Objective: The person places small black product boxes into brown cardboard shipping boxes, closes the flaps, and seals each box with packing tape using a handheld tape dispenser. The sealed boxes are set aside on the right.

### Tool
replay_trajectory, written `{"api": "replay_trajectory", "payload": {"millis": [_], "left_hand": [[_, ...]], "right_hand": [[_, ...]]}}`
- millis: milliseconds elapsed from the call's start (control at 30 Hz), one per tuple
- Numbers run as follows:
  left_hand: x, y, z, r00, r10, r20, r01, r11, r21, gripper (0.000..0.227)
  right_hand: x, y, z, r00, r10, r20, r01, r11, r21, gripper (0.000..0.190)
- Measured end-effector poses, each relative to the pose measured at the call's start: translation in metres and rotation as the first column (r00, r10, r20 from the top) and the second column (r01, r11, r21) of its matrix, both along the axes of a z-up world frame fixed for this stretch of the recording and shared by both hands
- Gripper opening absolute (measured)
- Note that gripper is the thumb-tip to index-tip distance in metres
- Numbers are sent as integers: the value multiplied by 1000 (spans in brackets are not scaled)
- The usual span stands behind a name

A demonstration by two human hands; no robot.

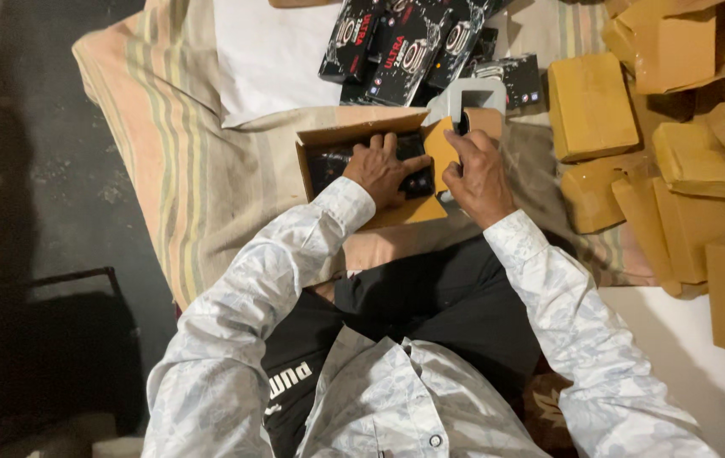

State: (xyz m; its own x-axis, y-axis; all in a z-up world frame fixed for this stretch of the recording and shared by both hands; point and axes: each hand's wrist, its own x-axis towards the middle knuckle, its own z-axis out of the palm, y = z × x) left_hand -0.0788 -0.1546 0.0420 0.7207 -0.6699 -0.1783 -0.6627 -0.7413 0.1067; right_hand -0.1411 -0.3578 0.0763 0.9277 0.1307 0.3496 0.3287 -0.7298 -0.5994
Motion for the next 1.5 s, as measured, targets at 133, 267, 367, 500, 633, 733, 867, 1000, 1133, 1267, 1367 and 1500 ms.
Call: {"api": "replay_trajectory", "payload": {"millis": [133,267,367,500,633,733,867,1000,1133,1267,1367,1500], "left_hand": [[3,-3,-24,982,13,186,-11,1000,-13,49],[-5,20,-25,974,-22,226,65,980,-186,51],[-21,47,0,972,54,228,44,915,-402,48],[-82,81,34,820,433,373,-91,743,-663,47],[-104,91,38,779,618,109,-279,497,-822,77],[-93,87,19,871,463,-164,-436,576,-692,74],[-73,77,4,881,451,-143,-429,634,-643,75],[-48,71,25,825,452,338,-176,775,-607,111],[-10,62,54,885,338,321,-185,887,-423,119],[1,56,50,947,320,-5,-319,943,-97,82],[-16,51,23,970,229,-86,-236,967,-92,72],[-35,53,-2,971,100,219,-21,942,-335,120]], "right_hand": [[5,7,7,990,-7,142,19,997,-80,55],[-2,26,10,997,-24,-76,35,988,149,44],[-7,35,5,999,31,-25,-29,998,59,30],[-8,30,-6,995,99,-28,-98,994,58,31],[-8,31,-13,935,351,47,-319,893,-318,57],[-9,35,-15,946,324,6,-304,892,-336,66],[-4,39,-18,968,172,-184,-215,946,-243,45],[0,45,-22,997,64,-41,-71,977,-203,55],[3,67,-15,966,-54,251,173,860,-481,72],[-12,80,3,961,-7,277,175,790,-588,63],[-51,79,12,981,137,135,-69,907,-415,42],[-110,65,2,963,231,-136,-242,967,-77,29]]}}
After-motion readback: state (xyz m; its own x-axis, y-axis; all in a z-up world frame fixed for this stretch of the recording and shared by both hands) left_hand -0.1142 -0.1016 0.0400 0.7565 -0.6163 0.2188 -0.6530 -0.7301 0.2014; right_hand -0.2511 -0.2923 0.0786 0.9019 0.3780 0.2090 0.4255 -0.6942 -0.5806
